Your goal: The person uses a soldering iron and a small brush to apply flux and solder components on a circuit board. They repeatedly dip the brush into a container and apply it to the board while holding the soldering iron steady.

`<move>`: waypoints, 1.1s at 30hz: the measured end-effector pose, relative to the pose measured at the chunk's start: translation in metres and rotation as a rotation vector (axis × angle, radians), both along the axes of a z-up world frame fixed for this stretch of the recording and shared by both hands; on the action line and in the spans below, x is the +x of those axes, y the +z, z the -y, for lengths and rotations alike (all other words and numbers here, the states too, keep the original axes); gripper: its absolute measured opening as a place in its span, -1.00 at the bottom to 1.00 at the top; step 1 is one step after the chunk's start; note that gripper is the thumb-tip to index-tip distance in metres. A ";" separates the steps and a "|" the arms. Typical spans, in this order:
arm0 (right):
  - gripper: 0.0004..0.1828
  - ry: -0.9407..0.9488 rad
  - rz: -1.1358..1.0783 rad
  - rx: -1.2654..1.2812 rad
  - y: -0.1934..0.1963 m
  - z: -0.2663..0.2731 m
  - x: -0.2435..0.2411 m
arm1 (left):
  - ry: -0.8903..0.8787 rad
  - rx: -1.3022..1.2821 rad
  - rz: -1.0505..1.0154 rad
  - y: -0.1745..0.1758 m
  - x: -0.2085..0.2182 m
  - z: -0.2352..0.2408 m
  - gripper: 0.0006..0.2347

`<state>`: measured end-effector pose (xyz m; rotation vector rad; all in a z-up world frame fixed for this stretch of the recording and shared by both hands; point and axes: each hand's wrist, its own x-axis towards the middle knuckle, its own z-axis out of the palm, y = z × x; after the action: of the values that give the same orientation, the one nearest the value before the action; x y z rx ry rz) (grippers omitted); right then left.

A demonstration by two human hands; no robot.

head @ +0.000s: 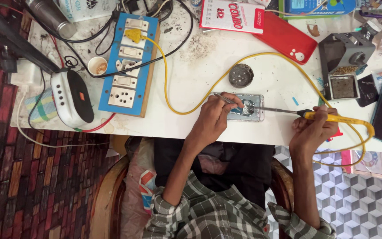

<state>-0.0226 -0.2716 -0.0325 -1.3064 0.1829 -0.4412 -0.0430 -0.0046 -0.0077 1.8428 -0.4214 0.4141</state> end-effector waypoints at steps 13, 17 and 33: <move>-0.68 0.011 0.018 -0.041 0.004 -0.007 -0.001 | -0.038 0.036 -0.076 0.007 -0.005 -0.006 -0.89; -0.69 0.013 0.004 -0.033 0.006 -0.007 0.000 | -0.031 0.072 -0.010 0.009 0.000 -0.007 -0.88; -0.69 0.034 0.009 -0.075 0.002 -0.004 0.000 | -0.263 -0.217 -0.174 0.001 0.019 -0.013 -0.87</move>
<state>-0.0228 -0.2672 -0.0307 -1.3791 0.1374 -0.4288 -0.0238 0.0081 -0.0069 1.5727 -0.4728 0.1125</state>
